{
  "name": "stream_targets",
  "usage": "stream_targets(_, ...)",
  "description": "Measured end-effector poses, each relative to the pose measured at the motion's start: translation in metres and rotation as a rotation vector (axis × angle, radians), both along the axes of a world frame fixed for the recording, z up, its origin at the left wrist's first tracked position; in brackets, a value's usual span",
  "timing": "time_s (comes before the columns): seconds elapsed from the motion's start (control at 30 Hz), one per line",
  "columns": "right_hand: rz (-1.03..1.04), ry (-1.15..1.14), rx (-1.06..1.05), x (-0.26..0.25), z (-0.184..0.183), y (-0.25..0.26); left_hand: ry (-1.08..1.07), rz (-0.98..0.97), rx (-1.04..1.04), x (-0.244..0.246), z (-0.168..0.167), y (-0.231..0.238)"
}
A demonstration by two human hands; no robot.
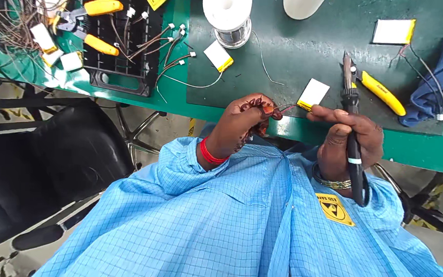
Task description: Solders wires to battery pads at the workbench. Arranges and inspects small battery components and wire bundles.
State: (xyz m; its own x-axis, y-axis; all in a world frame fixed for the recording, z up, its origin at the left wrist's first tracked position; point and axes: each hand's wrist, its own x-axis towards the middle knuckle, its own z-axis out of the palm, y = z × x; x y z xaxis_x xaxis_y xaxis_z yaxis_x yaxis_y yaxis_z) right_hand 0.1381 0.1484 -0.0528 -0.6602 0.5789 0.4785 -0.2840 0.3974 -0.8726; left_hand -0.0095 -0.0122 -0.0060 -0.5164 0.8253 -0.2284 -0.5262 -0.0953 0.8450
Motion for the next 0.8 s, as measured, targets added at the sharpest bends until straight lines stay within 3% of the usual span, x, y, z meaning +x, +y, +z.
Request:
stream_targets(0.17,0.199,0.0,-0.183,0.001,0.014,-0.011,0.356,-0.052,0.046,0.015,-0.008,0.0)
stream_targets(0.4,0.25,0.005,-0.236,0.013,0.011,-0.025,0.456,-0.116,0.048,0.03,-0.009,-0.01)
stream_targets(0.57,0.283,-0.02,-0.179,0.022,0.002,-0.028,0.534,-0.075,0.029,0.036,-0.012,-0.018)
stream_targets(0.8,0.23,-0.057,0.067,0.028,-0.011,-0.026,1.016,-0.037,-0.034,0.038,-0.023,-0.023)
